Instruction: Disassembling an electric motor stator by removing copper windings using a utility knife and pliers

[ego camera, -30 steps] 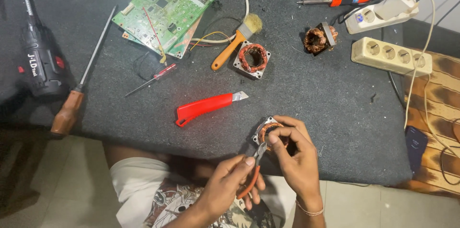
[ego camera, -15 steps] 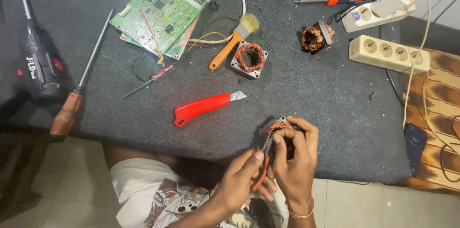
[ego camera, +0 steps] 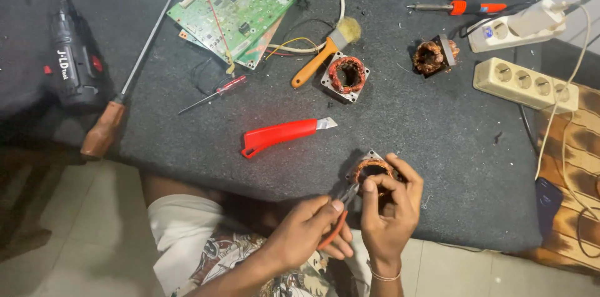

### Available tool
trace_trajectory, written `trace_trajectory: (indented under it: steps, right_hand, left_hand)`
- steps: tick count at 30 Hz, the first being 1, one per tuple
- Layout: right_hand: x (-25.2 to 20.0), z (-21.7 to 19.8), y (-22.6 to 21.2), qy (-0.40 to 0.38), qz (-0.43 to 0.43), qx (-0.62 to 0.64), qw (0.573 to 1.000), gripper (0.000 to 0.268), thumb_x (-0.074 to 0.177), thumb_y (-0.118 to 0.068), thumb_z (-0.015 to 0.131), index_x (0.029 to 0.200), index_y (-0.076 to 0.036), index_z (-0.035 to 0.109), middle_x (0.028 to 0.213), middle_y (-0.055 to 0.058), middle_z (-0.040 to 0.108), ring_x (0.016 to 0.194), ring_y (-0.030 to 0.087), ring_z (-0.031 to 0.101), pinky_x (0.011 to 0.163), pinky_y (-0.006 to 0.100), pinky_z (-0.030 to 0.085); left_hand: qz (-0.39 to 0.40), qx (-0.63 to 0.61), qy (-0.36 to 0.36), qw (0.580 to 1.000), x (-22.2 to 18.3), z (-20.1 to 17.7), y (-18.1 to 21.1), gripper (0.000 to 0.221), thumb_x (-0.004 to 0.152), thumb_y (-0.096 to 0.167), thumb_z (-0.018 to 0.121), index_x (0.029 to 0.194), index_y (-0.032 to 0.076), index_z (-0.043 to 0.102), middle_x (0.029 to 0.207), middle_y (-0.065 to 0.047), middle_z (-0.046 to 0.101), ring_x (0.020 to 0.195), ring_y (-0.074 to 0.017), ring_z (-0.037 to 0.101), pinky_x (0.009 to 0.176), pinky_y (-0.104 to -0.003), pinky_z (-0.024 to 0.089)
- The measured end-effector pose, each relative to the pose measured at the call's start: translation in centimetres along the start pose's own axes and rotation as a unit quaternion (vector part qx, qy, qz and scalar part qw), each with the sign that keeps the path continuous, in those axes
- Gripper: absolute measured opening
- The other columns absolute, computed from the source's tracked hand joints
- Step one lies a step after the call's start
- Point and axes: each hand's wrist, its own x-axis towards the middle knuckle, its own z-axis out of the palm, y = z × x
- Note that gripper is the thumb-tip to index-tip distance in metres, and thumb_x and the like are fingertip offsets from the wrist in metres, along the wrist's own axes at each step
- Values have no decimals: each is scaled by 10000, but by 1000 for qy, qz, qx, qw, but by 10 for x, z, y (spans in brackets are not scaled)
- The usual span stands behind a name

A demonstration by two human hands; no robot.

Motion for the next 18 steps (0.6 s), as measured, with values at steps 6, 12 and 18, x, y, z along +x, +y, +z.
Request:
trace_trajectory:
  steps: [6,12,18]
  right_hand:
    - [-16,8,5,40,-76,-6,996,82,973,-78,632,967,-1,660,1250,234,551,1285,428,595,1179,524,489]
    - [-31,18,6,8,-136,-30,990,64,964,-110,648,924,-64,667,1265,155,577,1315,388,555,1148,507,492]
    - [-39,16,9,26,-105,0,994,117,971,-132,638,926,-28,668,1319,208,547,1369,453,526,1220,583,434]
  left_hand:
    - [-50,65,-24,996,-4,-7,12,333,1089,306,416,1004,18,560,864,-207,745,641,-308,755,508,-342,609]
    - [-68,39,3,997,-11,-18,-3,304,1084,291,453,971,17,520,823,-258,709,612,-369,750,512,-393,631]
    - [-20,102,-1,995,-14,-19,-7,354,1051,325,458,927,37,622,877,-194,809,738,-240,794,600,-305,634]
